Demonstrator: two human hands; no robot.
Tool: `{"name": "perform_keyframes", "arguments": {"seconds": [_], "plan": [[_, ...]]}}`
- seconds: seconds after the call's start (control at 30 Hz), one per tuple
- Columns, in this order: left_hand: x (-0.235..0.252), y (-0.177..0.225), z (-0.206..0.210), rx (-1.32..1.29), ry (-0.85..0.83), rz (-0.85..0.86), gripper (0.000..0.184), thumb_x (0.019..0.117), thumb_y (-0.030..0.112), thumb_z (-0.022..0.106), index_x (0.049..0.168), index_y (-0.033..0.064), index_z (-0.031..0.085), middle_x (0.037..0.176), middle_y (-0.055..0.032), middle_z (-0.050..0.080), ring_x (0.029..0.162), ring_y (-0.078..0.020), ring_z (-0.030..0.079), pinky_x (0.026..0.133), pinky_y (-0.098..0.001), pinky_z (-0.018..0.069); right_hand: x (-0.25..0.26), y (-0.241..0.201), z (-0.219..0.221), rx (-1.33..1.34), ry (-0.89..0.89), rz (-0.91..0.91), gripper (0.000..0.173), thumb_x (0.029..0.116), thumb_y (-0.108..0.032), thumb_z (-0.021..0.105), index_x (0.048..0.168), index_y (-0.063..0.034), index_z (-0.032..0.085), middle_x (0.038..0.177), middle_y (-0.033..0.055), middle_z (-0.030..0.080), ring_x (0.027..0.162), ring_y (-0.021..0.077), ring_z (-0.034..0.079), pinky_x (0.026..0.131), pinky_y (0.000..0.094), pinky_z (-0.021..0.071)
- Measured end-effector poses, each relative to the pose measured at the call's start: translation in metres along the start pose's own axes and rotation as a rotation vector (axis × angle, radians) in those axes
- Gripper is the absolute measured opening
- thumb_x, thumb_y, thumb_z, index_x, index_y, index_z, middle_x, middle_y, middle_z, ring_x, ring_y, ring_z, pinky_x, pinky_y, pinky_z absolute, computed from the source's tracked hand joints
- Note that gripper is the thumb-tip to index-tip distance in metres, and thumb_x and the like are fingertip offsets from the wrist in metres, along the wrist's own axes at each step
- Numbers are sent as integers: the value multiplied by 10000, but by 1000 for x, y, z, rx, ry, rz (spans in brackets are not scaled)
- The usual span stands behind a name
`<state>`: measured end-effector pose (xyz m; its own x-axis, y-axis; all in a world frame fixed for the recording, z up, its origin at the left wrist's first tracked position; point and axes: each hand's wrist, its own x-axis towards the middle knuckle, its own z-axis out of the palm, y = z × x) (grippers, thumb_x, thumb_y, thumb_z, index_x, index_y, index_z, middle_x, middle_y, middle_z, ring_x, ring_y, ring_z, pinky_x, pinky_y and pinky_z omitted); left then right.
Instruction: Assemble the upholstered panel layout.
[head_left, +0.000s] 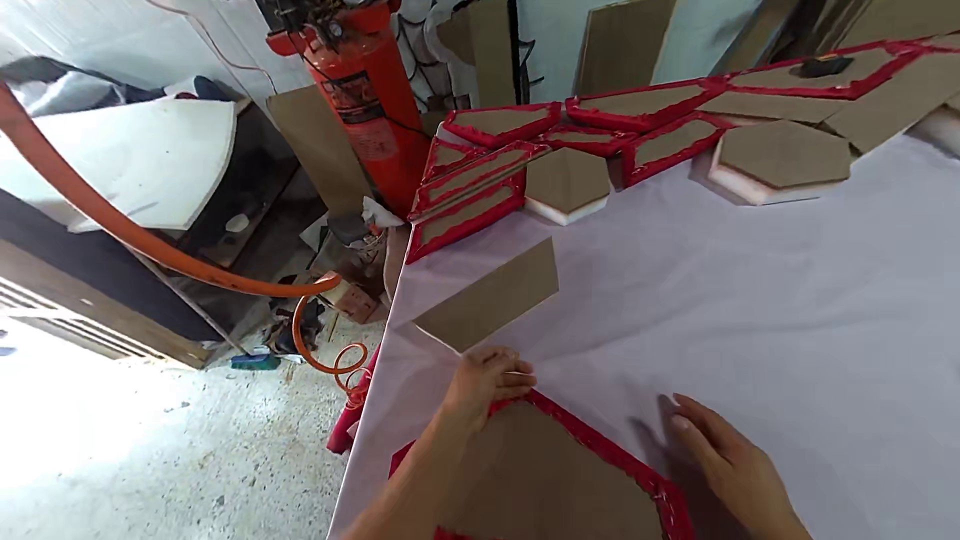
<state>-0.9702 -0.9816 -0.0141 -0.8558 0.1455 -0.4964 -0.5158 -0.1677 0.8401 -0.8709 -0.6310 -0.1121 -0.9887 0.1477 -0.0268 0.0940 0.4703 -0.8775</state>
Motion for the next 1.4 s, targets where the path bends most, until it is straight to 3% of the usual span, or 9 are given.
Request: {"name": "perform_keyframes", "arguments": {"seconds": [0.1,0.23,0.33,0.5,0.7,0.83,0.9,1.07,1.4], "plan": [[-6,6,-31,725,239,278,343,971,250,696,1268,82,662,1130,-46,729,1012,-161,714,909,-389,602,-2,12,-3,197,125,-9,371,1047,-231,544,1290,46,595,967,65,720,782,112,702,708,302,626],[39,0,-66,1234,512,397,999,757,573,840,1519,58,451,1582,-213,388,1466,-394,364,1165,-618,333,-5,11,4,68,147,-60,312,1011,-231,595,1191,8,680,961,60,733,766,73,691,691,255,607],[74,0,-75,1287,568,331,1196,679,687,832,1573,46,362,1638,-243,278,1532,-417,229,1214,-681,157,-4,10,5,50,152,-75,284,1010,-193,595,1173,21,686,981,74,730,785,69,689,707,246,603],[107,27,-93,1320,511,273,1174,630,558,890,1568,81,370,1482,-225,470,1372,-441,436,988,-650,470,-5,11,5,87,150,-84,259,1005,-166,609,1168,20,686,973,59,727,785,66,686,707,237,602],[154,60,-154,1469,312,531,1059,661,483,904,1555,169,432,1544,-163,437,1459,-377,358,1211,-581,272,-6,10,5,75,147,-84,233,991,-106,612,1149,51,681,989,81,727,813,72,691,742,257,608],[149,55,-145,1360,490,486,1128,620,483,941,1551,121,419,1539,-205,419,1447,-408,368,1146,-560,397,-5,11,7,75,154,-89,230,995,-95,603,1138,70,677,976,92,724,811,73,685,744,258,602],[148,54,-142,1287,533,456,1188,619,454,956,1577,87,356,1581,-214,371,1482,-406,324,1160,-550,388,-5,9,8,73,152,-75,223,991,-88,601,1136,63,676,972,83,724,809,70,685,745,255,601],[168,58,-156,1205,558,565,1018,658,371,958,1503,66,479,1554,-204,413,1485,-405,315,1181,-553,362,-7,6,7,60,152,-48,218,981,-91,617,1137,45,686,974,77,731,799,74,690,734,256,604],[168,68,-156,1287,547,455,1156,635,541,923,1561,87,400,1580,-223,366,1473,-429,316,1151,-616,354,-7,10,7,64,164,-46,202,969,-82,620,1122,28,694,962,63,735,782,73,694,711,244,606]]}}
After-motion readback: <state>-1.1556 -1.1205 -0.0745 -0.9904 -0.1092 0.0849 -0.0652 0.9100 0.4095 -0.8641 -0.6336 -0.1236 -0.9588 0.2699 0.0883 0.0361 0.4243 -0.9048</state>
